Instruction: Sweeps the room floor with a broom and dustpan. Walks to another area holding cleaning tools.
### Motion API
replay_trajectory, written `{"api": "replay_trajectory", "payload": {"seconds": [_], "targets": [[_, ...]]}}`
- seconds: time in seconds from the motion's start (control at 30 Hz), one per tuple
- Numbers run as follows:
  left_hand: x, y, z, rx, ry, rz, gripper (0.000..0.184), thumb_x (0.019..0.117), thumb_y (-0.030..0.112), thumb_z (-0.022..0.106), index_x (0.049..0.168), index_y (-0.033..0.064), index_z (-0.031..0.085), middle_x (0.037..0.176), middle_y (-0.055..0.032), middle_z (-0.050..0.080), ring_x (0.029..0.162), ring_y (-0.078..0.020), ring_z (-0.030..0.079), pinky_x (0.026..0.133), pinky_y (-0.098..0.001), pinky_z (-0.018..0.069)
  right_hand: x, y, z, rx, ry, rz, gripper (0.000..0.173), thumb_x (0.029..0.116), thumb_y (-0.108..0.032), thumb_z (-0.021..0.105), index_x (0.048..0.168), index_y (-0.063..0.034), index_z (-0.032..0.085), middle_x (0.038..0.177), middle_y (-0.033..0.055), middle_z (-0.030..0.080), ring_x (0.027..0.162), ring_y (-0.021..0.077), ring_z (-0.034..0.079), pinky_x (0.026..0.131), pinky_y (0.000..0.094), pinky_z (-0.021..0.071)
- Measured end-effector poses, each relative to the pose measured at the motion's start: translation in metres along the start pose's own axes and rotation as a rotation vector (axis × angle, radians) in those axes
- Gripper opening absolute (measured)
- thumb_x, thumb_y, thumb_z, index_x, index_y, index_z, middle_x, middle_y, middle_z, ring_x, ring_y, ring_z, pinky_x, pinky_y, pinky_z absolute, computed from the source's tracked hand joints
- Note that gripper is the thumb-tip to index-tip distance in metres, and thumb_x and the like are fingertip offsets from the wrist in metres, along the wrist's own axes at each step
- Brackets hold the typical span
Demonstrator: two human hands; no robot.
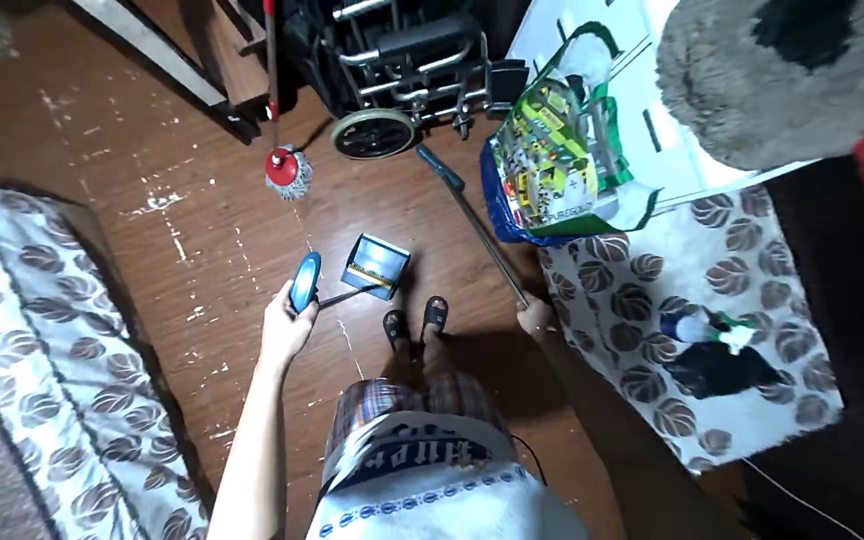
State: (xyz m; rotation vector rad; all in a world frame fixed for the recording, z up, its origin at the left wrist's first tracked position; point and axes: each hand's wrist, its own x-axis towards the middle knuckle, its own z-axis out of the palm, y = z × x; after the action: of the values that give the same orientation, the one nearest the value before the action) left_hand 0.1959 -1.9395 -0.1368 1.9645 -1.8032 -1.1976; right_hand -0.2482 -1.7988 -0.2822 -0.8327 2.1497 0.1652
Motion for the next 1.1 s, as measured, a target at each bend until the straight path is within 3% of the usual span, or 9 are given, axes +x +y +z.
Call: {"api": "replay_trajectory", "payload": {"seconds": [0.13, 0.3, 0.53, 0.6, 0.67, 0.73, 0.8, 0.93, 1.1], "targets": [[-0.007, 0.0, 0.004, -0.016, 0.028, -0.002, 0.034, 0.0916, 0.01, 0.063, 0.124, 0.0004, 0.063, 0.099, -0.0118, 0.07, 0.085, -0.0138, 0.066, 0.08, -0.0379, 0.0546, 0.067, -0.05, -0.02, -0.201, -0.04, 0.069, 0.056, 0.1011, -0.018, 0.059, 0.153, -0.0043, 0.044, 0.134, 0.0289, 0.062, 0.125, 0.0459, 0.061, 0.104, 0.0631, 0.0469], [-0.011, 0.01, 0.014, -0.04, 0.076, -0.022, 0.036, 0.0865, 0.011, 0.059, 0.119, -0.0026, 0.063, 0.095, -0.0065, 0.068, 0.08, -0.001, 0.064, 0.074, -0.021, 0.0526, 0.15, -0.081, 0.002, -0.243, 0.013, 0.034, 0.043, 0.1013, -0.009, 0.054, 0.143, 0.0021, 0.053, 0.132, 0.0298, 0.063, 0.12, 0.0471, 0.064, 0.096, 0.0633, 0.052], [-0.015, 0.02, 0.023, -0.078, 0.107, -0.045, 0.04, 0.0829, 0.009, 0.059, 0.119, -0.006, 0.062, 0.095, -0.0044, 0.068, 0.078, 0.0048, 0.062, 0.072, -0.0144, 0.0512, 0.126, -0.076, 0.008, -0.195, -0.248, 0.063, 0.051, 0.103, -0.014, 0.053, 0.151, -0.0003, 0.043, 0.14, 0.0253, 0.06, 0.131, 0.0392, 0.059, 0.108, 0.056, 0.0467], [-0.014, 0.019, 0.023, -0.084, 0.111, -0.043, 0.04, 0.0821, 0.009, 0.059, 0.119, -0.0065, 0.062, 0.095, -0.0049, 0.068, 0.079, 0.005, 0.062, 0.073, -0.0144, 0.0513, 0.109, -0.05, -0.003, -0.068, -0.319, 0.064, 0.049, 0.1024, -0.013, 0.055, 0.15, -0.0029, 0.047, 0.134, 0.0246, 0.062, 0.117, 0.036, 0.065, 0.1, 0.0519, 0.0517], [-0.012, 0.019, 0.023, -0.086, 0.11, -0.051, 0.04, 0.0825, 0.009, 0.059, 0.12, -0.0064, 0.061, 0.096, -0.0056, 0.068, 0.079, 0.0041, 0.062, 0.073, -0.0154, 0.0514, 0.09, -0.026, -0.014, 0.143, -0.339, 0.086, 0.041, 0.1073, -0.018, 0.052, 0.147, -0.0065, 0.052, 0.108, 0.0193, 0.065, 0.079, 0.0258, 0.064, 0.071, 0.0409, 0.0544], [-0.01, 0.02, 0.022, -0.085, 0.107, -0.05, 0.039, 0.0829, 0.008, 0.058, 0.119, -0.0057, 0.061, 0.096, -0.0064, 0.068, 0.079, 0.0025, 0.063, 0.073, -0.0172, 0.0523, 0.068, -0.023, -0.018, 0.308, -0.313, 0.129, 0.04, 0.1085, -0.018, 0.051, 0.147, -0.0073, 0.052, 0.101, 0.0187, 0.064, 0.068, 0.0231, 0.059, 0.063, 0.0386, 0.0521], [-0.009, 0.023, 0.023, -0.084, 0.103, -0.045, 0.039, 0.0834, 0.008, 0.058, 0.119, -0.0062, 0.061, 0.096, -0.0067, 0.068, 0.08, 0.002, 0.063, 0.074, -0.0175, 0.052, 0.059, -0.038, -0.019, 0.334, -0.25, 0.104, 0.042, 0.1097, -0.018, 0.048, 0.151, -0.0067, 0.049, 0.104, 0.02, 0.064, 0.072, 0.0253, 0.06, 0.067, 0.0401, 0.0527], [-0.01, 0.026, 0.026, -0.067, 0.109, -0.057, 0.039, 0.0833, 0.009, 0.059, 0.119, -0.0067, 0.061, 0.095, -0.0068, 0.067, 0.079, 0.0017, 0.062, 0.073, -0.0176, 0.0517, 0.094, -0.089, -0.031, 0.173, -0.175, 0.024, 0.039, 0.1075, -0.015, 0.05, 0.142, 0.0007, 0.055, 0.129, 0.0264, 0.065, 0.116, 0.0367, 0.066, 0.101, 0.0501, 0.0507], [-0.013, 0.03, 0.03, -0.059, 0.114, -0.057, 0.043, 0.0821, 0.008, 0.059, 0.122, -0.0077, 0.06, 0.098, -0.0079, 0.068, 0.082, 0.0009, 0.064, 0.076, -0.0185, 0.0529, 0.164, -0.129, -0.026, 0.124, -0.116, 0.078, 0.046, 0.0996, -0.013, 0.06, 0.143, 0.0006, 0.054, 0.132, 0.0269, 0.064, 0.125, 0.0411, 0.062, 0.103, 0.0579, 0.0501]]}}
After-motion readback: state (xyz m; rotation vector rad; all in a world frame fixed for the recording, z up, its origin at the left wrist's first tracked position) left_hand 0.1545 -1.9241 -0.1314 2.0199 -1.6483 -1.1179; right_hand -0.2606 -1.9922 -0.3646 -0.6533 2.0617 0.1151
